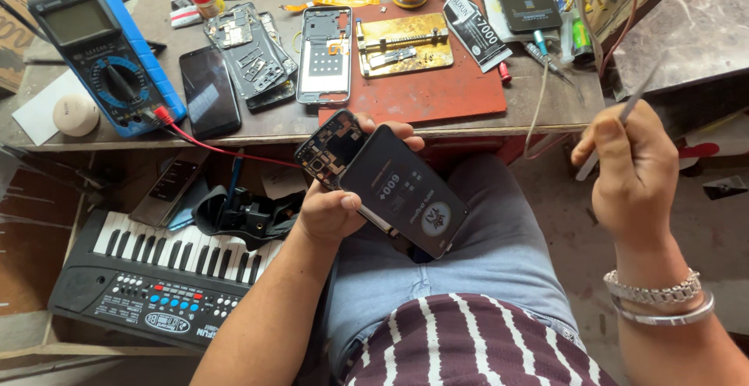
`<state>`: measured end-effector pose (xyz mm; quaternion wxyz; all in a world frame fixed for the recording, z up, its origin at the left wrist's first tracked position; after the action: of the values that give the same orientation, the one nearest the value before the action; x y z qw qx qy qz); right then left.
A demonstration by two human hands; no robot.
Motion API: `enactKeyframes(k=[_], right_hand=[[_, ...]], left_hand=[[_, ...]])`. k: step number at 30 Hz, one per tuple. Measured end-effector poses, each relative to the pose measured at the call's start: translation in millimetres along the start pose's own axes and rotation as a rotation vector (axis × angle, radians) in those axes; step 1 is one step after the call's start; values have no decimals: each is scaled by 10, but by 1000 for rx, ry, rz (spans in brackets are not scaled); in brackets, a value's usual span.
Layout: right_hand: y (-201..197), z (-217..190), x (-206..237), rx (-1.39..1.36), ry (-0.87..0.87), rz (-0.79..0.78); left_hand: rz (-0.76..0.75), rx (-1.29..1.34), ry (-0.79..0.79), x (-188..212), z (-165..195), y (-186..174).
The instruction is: The person pries open a smartphone using a thin pry tool, separating the back cover and battery from the frame. They hold the phone against the workbench, probe the exposed internals, and use a multimeter connected to the device while continuing to work on the disassembled phone.
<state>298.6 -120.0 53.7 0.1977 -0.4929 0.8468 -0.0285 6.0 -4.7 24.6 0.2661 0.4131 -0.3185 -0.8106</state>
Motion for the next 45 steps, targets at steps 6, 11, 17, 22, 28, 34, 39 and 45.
enactKeyframes(k=[6,11,17,22,28,34,39,45], right_hand=[[140,-47,-306,370,230,11],[374,-133,-546,469,60,-15],[573,-132,-940,747,-152,81],[690,-143,-1190,777,-329,143],[780,-51,-1312,816,-385,140],[807,-93,-1169,819,-395,108],[781,-157,-840,436,-33,-135],[1124,-431,-15,-30,-54,-526]], left_hand=[[35,-13,34,-16,25,-9],[41,-10,25,-3,17,-26],[18,-5,37,-20,30,-25],[27,-1,27,-6,46,-49],[45,2,25,-10,40,-86],[42,1,28,-10,38,-100],[41,13,27,-38,27,-107],[74,-33,69,-37,-17,-112]])
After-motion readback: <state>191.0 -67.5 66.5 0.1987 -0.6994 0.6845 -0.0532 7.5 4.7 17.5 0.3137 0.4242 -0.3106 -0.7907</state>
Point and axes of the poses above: each hand's wrist, its own x-axis away from the middle knuckle, its own y-axis out of the palm, z = x × y, the point moved 6 cm from there along -x, towards the middle knuckle, and after that the axes turned 12 degrees about y, right-handed, at the moved point
